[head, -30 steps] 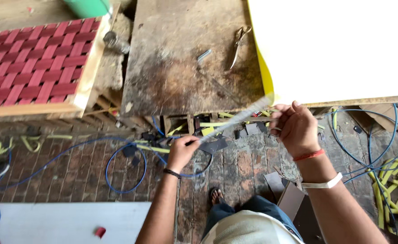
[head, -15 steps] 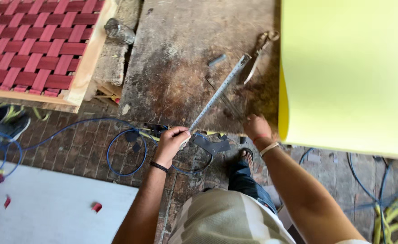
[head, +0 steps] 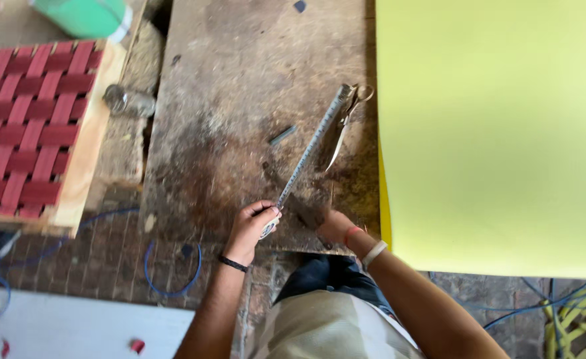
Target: The person unfolds a large yellow foam sheet and spreads it flat on a work table. They measure the foam with a tape measure, align a long wooden strip as a straightedge, and cut the foam along the strip with a long blade, repositioning the strip to continue the cut.
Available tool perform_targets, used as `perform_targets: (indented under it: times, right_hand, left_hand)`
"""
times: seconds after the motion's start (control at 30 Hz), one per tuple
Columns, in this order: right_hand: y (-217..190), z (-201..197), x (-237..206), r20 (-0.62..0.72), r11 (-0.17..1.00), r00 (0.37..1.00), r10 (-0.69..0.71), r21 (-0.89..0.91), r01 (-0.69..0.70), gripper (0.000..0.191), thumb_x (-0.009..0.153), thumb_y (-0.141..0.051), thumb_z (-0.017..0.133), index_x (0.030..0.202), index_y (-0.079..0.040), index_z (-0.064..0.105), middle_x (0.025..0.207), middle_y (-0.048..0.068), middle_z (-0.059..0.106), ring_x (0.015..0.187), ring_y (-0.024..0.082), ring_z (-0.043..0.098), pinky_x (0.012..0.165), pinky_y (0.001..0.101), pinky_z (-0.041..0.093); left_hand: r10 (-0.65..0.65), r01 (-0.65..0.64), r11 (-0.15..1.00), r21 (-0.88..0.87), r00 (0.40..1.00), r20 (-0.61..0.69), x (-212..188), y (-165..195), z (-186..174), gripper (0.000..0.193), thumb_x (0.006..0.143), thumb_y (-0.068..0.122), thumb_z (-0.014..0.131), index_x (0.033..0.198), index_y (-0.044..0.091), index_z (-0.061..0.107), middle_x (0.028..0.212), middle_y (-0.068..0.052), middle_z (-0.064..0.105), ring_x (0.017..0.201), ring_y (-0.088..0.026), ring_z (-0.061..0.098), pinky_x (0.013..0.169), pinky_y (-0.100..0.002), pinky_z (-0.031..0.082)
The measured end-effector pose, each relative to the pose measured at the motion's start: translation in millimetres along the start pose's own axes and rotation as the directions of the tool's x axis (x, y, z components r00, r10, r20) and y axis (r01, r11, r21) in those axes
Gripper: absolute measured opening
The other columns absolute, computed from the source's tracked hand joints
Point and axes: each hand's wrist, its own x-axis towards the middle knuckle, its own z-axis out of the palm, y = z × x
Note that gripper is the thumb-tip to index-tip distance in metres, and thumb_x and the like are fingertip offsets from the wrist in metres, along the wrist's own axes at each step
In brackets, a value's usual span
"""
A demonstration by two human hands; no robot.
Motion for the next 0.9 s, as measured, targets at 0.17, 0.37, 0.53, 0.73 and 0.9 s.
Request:
perform_targets:
  times: [0.17, 0.37, 0.53, 0.73, 0.9]
  right_hand:
    - [-14, -60, -45, 0.12, 0.542, 0.992, -0.041, 0.837, -0.079, 0.033, 0.084, 0.008, 0.06, 0.117, 0.005, 0.066, 0.092, 0.014, 0.074, 0.085, 0.027, 0.073, 0.072, 0.0392, 0.061]
    - [34, -167, -145, -0.384, 0.143, 0.849, 0.363, 0.923, 0.356, 0.022, 0.084, -0.001, 0.054, 0.104, -0.009, 0.053, 0.069, 0.0, 0.054, 0.051, 0.011, 0.045, 0.046, 0.0267, 0.039]
    - [85, -228, -211, -0.568, 0.394, 0.552, 0.61, 0.822, 0.411, 0.005, 0.097, -0.013, 0.064, 0.094, -0.011, 0.061, 0.06, -0.009, 0.036, 0.045, 0.003, 0.027, 0.04, 0.0235, 0.019]
    - [190, -272, -201, -0.639, 0.66, 0.566, 0.52, 0.722, 0.208, 0.012, 0.098, -0.01, 0.063, 0.098, -0.003, 0.073, 0.065, -0.007, 0.05, 0.052, 0.003, 0.038, 0.044, 0.023, 0.028]
    - [238, -283, -134, -0.513, 0.81, 0.815, 0.27, 0.578, 0.096, 0.019, 0.097, -0.007, 0.062, 0.105, -0.001, 0.078, 0.075, 0.003, 0.063, 0.063, 0.007, 0.054, 0.056, 0.0252, 0.044]
  left_hand:
    - [0.026, -0.027, 1.0, 0.005, 0.997, 0.079, 51, 32, 29, 0.014, 0.092, 0.011, 0.07, 0.102, 0.002, 0.076, 0.087, -0.009, 0.075, 0.072, -0.014, 0.07, 0.061, -0.029, 0.058]
    - [0.004, -0.051, 0.968, 0.244, 0.982, 0.19, 106, 42, 109, 0.011, 0.09, 0.016, 0.069, 0.096, 0.009, 0.074, 0.09, -0.008, 0.076, 0.07, -0.014, 0.071, 0.056, -0.032, 0.06]
    - [-0.108, -0.091, 0.869, 0.487, 0.925, 0.365, 127, 10, 203, 0.015, 0.089, 0.016, 0.073, 0.099, 0.007, 0.08, 0.086, -0.008, 0.077, 0.071, -0.015, 0.069, 0.059, -0.027, 0.051]
    - [-0.095, -0.258, 0.393, 0.882, 0.943, 0.319, 172, -16, 287, 0.015, 0.087, 0.028, 0.071, 0.094, 0.018, 0.081, 0.088, -0.005, 0.08, 0.077, -0.018, 0.074, 0.071, -0.034, 0.056]
    - [-0.015, -0.181, 0.206, 0.962, 0.982, 0.188, 187, -27, 298, 0.014, 0.085, 0.024, 0.072, 0.093, 0.023, 0.083, 0.099, -0.002, 0.078, 0.093, -0.025, 0.073, 0.083, -0.039, 0.058]
